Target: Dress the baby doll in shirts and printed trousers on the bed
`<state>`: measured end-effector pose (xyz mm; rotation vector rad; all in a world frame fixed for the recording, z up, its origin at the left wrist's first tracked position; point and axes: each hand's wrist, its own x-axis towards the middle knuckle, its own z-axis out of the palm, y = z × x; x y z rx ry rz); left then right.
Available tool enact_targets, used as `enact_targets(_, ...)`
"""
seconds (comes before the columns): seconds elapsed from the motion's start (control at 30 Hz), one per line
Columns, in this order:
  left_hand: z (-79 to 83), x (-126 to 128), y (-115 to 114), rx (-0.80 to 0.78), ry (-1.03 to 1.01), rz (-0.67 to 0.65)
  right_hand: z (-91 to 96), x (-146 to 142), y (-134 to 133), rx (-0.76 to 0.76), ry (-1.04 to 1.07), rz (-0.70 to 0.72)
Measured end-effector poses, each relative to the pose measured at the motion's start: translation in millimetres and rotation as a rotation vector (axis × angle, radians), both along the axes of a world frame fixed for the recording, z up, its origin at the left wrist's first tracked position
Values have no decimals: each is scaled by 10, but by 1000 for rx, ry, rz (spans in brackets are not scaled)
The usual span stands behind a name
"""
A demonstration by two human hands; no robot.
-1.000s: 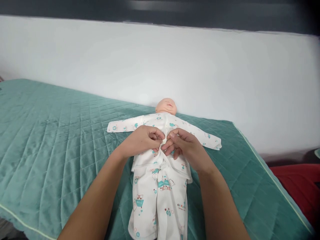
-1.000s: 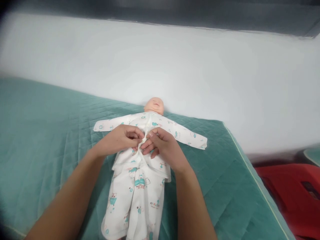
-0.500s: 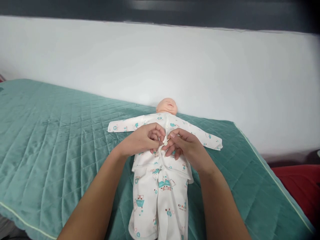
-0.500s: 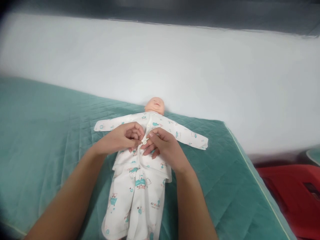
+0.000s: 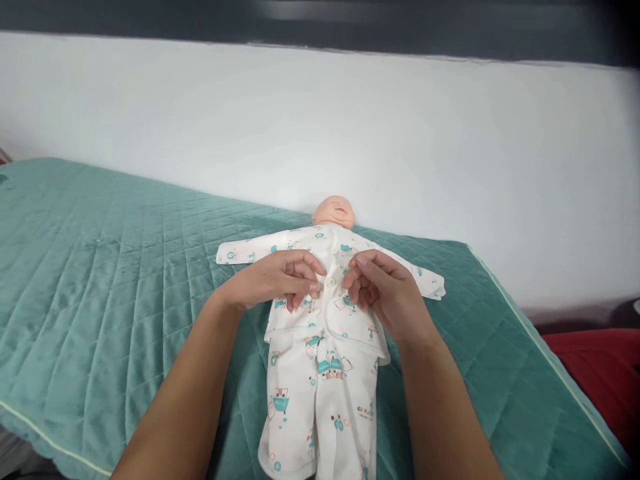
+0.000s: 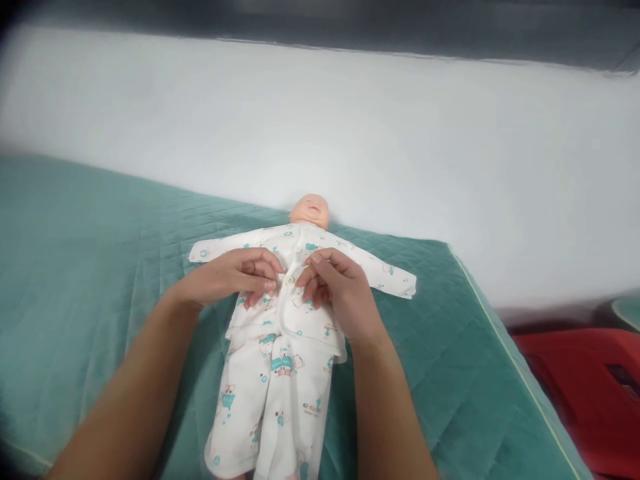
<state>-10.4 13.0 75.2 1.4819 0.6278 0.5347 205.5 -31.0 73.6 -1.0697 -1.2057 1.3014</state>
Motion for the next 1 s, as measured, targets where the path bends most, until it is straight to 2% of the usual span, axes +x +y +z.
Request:
enact_targets(0.13,-10,-15,12,58,-56,79,-17,-11,5,122,-7,-184)
enact_targets(0.27,-75,26,60,98,-125,267,-59,-69,9,261,-155,-370)
enact_targets(0.37,-139,77,107,201,-138,498,-105,-109,31,345,-255,-398)
enact_targets(0.43,-173,113,130,294,-72,645,-146,-119,55,363,-307,-385)
enact_targets(0.5,-193,150,138,396,7,701,-188,-118,80,362,-358,-376)
enact_targets(0.57,-202,190,132,514,43,668,-220,-115,98,362,-434,-373)
enact_targets(0.73,-222,259,104,739,133,457,-246,-116,114,349,-557,-381)
enact_targets(0.87,-241,248,111,816,204,376,-256,-114,121,289,-532,-361)
enact_targets(1.0,-246,235,115,798,206,325,-273,-111,136,261,-507,-348)
